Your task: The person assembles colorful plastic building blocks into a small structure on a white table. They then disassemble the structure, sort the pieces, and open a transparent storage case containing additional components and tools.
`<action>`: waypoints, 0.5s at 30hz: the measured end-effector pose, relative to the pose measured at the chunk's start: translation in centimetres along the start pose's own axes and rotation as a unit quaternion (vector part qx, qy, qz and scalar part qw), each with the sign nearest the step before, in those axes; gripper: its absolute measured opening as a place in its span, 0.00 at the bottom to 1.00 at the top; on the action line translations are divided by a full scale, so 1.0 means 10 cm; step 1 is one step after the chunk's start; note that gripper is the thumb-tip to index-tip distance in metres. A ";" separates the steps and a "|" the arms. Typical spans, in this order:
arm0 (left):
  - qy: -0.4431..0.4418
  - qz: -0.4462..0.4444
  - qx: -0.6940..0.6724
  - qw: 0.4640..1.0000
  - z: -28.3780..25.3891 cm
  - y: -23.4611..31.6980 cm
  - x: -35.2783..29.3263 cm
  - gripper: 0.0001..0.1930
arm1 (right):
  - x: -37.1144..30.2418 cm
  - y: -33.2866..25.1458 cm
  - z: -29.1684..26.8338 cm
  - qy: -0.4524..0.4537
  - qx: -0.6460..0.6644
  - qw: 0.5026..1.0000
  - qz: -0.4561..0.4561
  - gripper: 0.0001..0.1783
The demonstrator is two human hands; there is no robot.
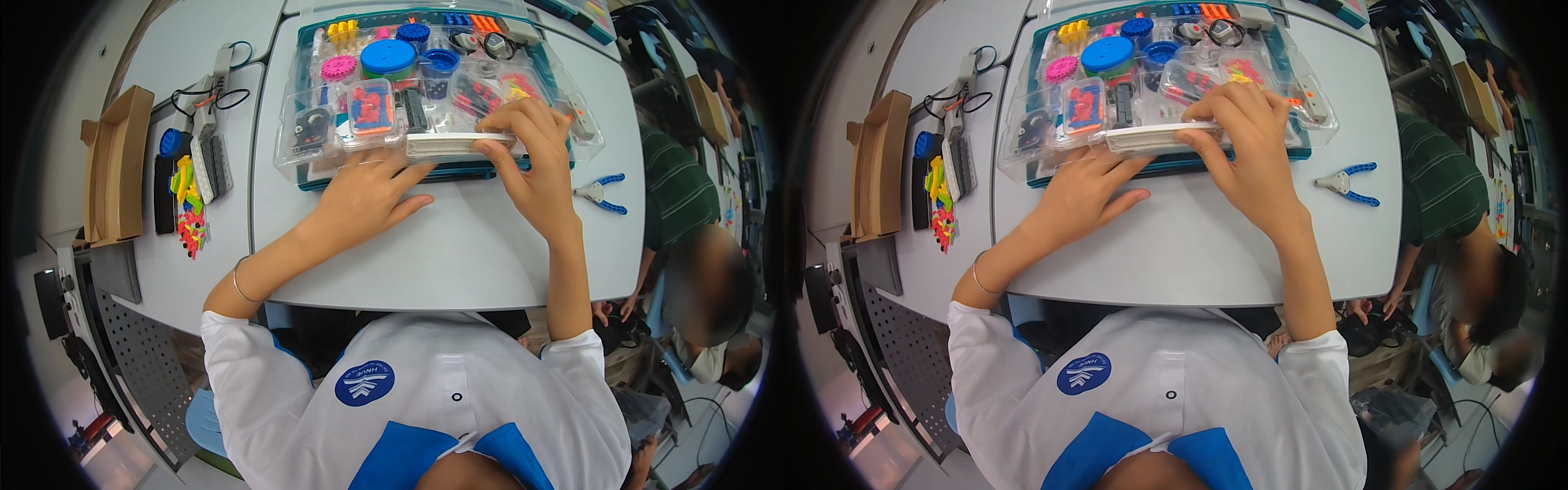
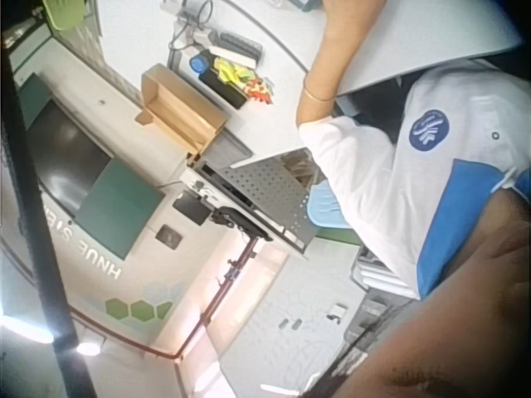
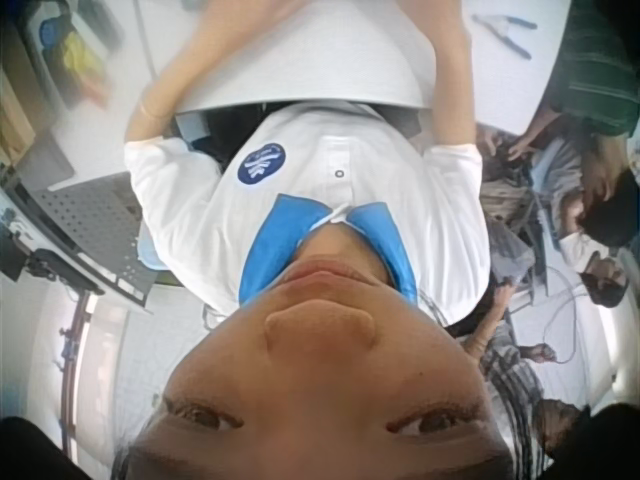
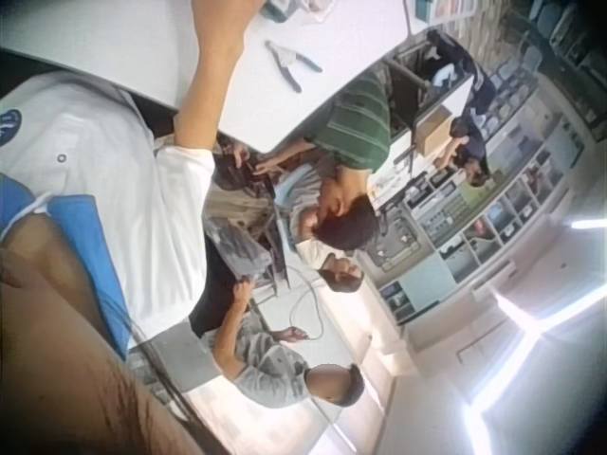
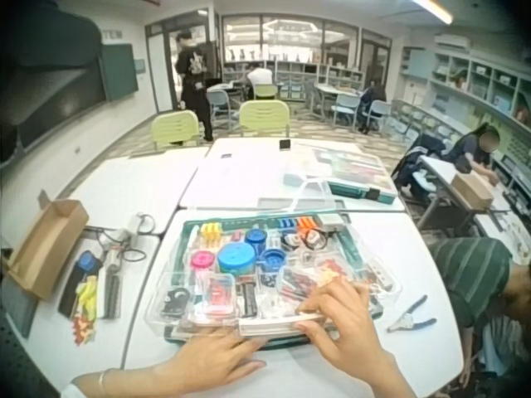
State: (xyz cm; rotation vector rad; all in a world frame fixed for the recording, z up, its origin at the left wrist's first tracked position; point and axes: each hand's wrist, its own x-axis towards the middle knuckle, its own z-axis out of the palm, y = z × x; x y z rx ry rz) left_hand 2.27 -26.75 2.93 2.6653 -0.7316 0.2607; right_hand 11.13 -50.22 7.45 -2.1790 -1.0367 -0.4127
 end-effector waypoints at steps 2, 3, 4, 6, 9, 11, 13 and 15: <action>0.005 -0.002 -0.020 1.000 -0.01 -0.01 0.00 0.27 | -0.01 0.00 0.00 -0.005 -0.001 1.000 0.001 0.09; 0.008 -0.002 -0.030 1.000 -0.02 -0.02 0.00 0.27 | -0.01 0.00 0.00 -0.006 0.002 1.000 0.004 0.09; 0.008 -0.013 -0.035 0.999 -0.03 -0.02 0.00 0.26 | -0.01 -0.01 0.00 -0.006 0.006 1.000 0.007 0.09; 0.007 -0.034 -0.043 0.998 -0.03 -0.03 0.04 0.26 | -0.02 -0.02 0.00 -0.005 0.006 1.000 0.012 0.09; 0.036 -0.021 0.008 0.999 0.06 -0.05 0.07 0.26 | -0.02 -0.01 0.01 -0.004 0.002 1.000 0.014 0.09; -0.004 -0.065 0.008 0.998 0.11 -0.06 0.08 0.26 | -0.04 -0.01 0.03 -0.011 0.007 1.000 0.018 0.09; -0.015 -0.074 0.011 0.997 0.14 -0.07 0.09 0.26 | -0.06 -0.01 0.05 -0.009 0.007 1.000 0.017 0.10; 0.003 -0.046 0.018 0.999 0.16 -0.09 0.11 0.26 | -0.08 0.00 0.07 -0.004 0.004 1.000 0.016 0.10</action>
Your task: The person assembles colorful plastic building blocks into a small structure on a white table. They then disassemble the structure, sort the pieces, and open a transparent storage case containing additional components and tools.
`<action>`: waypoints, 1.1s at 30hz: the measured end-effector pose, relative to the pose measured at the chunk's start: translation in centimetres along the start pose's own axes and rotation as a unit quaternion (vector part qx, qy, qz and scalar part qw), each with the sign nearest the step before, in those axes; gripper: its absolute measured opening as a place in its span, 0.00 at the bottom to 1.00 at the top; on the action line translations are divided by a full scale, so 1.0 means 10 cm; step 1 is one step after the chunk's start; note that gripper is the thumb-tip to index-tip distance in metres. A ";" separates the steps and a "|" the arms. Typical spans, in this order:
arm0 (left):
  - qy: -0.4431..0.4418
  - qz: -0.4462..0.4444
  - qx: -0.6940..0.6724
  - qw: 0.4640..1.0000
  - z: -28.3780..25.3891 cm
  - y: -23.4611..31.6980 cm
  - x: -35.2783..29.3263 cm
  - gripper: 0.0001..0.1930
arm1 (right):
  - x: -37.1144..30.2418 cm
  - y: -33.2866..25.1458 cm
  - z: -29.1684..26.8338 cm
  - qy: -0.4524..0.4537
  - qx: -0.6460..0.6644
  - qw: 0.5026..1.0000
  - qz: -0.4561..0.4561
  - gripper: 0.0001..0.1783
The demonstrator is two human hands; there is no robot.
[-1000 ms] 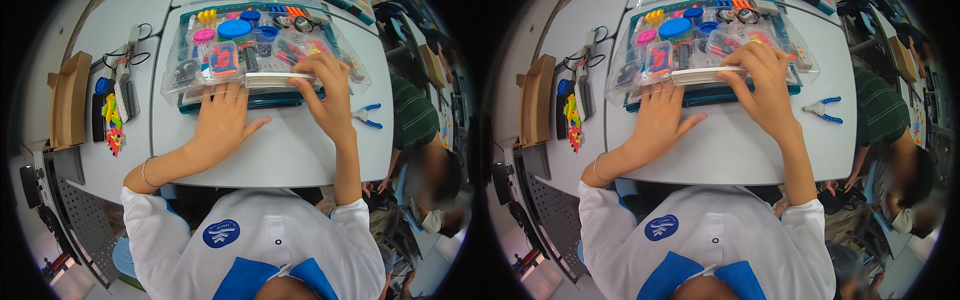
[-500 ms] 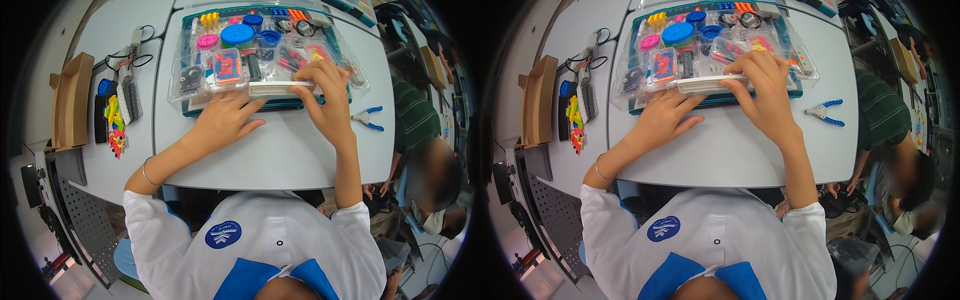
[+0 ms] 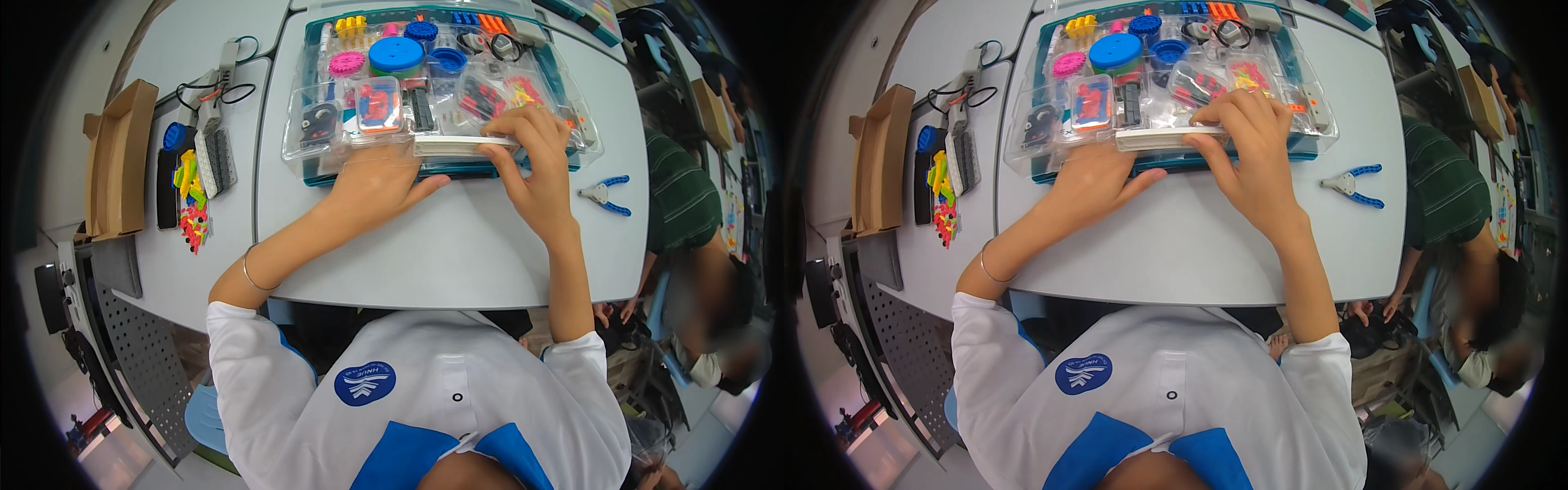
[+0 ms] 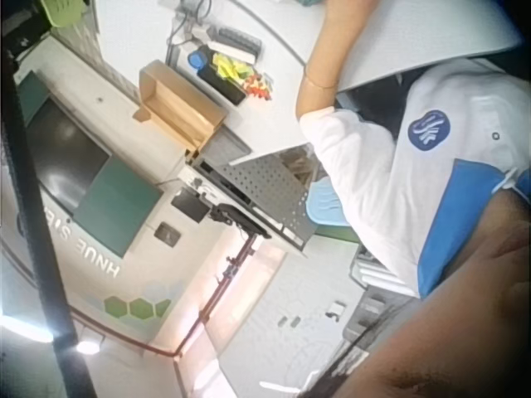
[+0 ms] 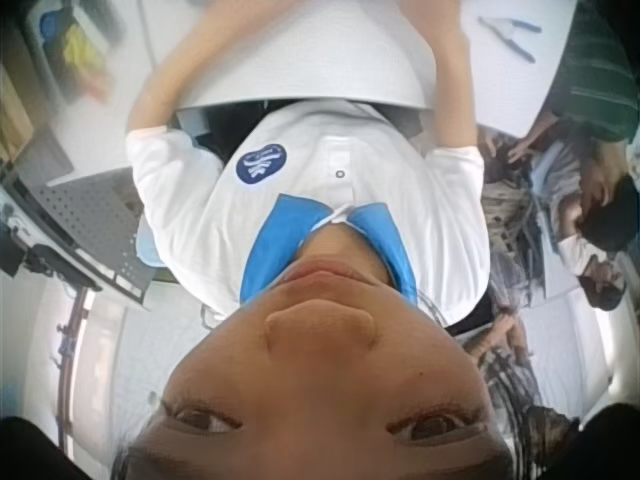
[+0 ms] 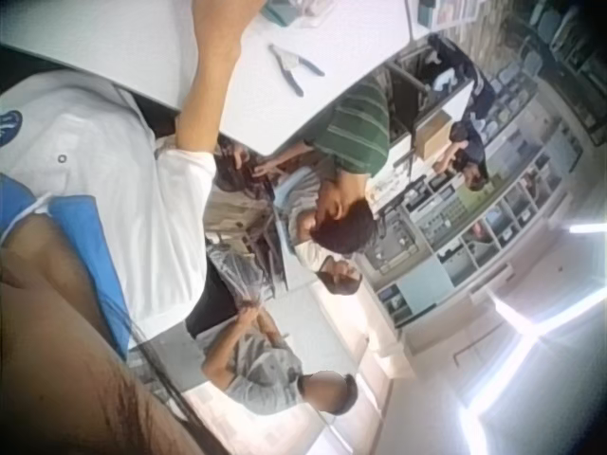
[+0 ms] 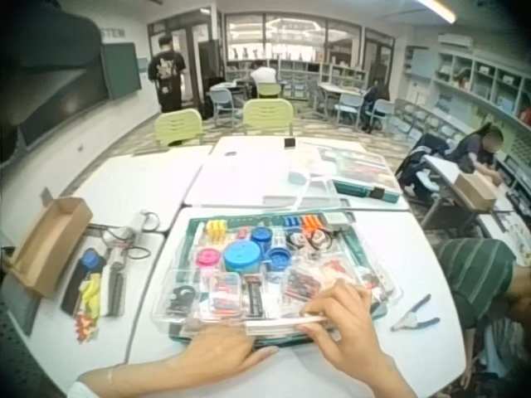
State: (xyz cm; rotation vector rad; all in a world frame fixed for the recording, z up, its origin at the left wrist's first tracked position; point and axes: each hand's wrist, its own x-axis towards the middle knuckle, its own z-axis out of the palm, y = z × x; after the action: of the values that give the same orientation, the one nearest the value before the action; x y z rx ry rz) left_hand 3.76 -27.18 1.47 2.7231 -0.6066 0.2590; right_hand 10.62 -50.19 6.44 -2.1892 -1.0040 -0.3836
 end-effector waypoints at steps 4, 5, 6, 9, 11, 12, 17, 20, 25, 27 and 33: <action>0.017 -0.045 0.028 0.998 0.04 0.10 -0.01 0.24 | -0.04 0.01 0.03 0.012 -0.007 1.000 -0.004 0.11; 0.029 -0.054 0.041 0.997 0.05 0.13 -0.02 0.23 | -0.04 0.01 0.03 0.013 -0.008 1.000 -0.005 0.11; 0.041 -0.063 0.054 0.996 0.05 0.16 -0.04 0.23 | -0.03 0.02 0.04 0.013 -0.007 1.000 -0.010 0.11; 0.022 -0.105 0.072 0.992 -0.02 0.25 -0.13 0.24 | -0.04 0.04 0.05 0.013 -0.006 1.000 -0.017 0.11; -0.011 -0.124 0.092 0.988 -0.11 0.26 -0.19 0.26 | -0.05 0.05 0.05 0.012 -0.002 1.000 -0.013 0.11; -0.026 -0.134 0.102 0.985 -0.14 0.26 -0.22 0.27 | -0.05 0.05 0.05 0.011 -0.002 1.000 -0.012 0.11; -0.006 -0.135 0.100 0.986 -0.25 0.30 -0.38 0.31 | -0.05 0.04 0.06 0.011 0.002 1.000 -0.014 0.10; -0.002 -0.144 0.093 0.985 -0.25 0.25 -0.46 0.31 | -0.05 0.05 0.07 0.014 0.005 1.000 -0.010 0.10; 0.015 -0.181 0.073 0.981 -0.34 0.17 -0.60 0.30 | -0.06 0.06 0.09 0.023 0.006 1.000 -0.019 0.10; 0.032 -0.182 0.114 0.976 -0.35 0.13 -0.66 0.30 | -0.07 0.06 0.09 0.026 0.004 0.999 -0.020 0.10; 0.056 -0.228 0.091 0.968 -0.30 0.16 -0.79 0.28 | -0.13 0.12 0.16 0.037 0.005 0.999 -0.031 0.11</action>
State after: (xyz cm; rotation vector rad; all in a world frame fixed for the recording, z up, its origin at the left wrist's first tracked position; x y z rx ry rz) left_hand -4.27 -24.47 2.74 2.8998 0.0867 0.3618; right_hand 10.62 -50.39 4.07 -2.1227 -1.0329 -0.4845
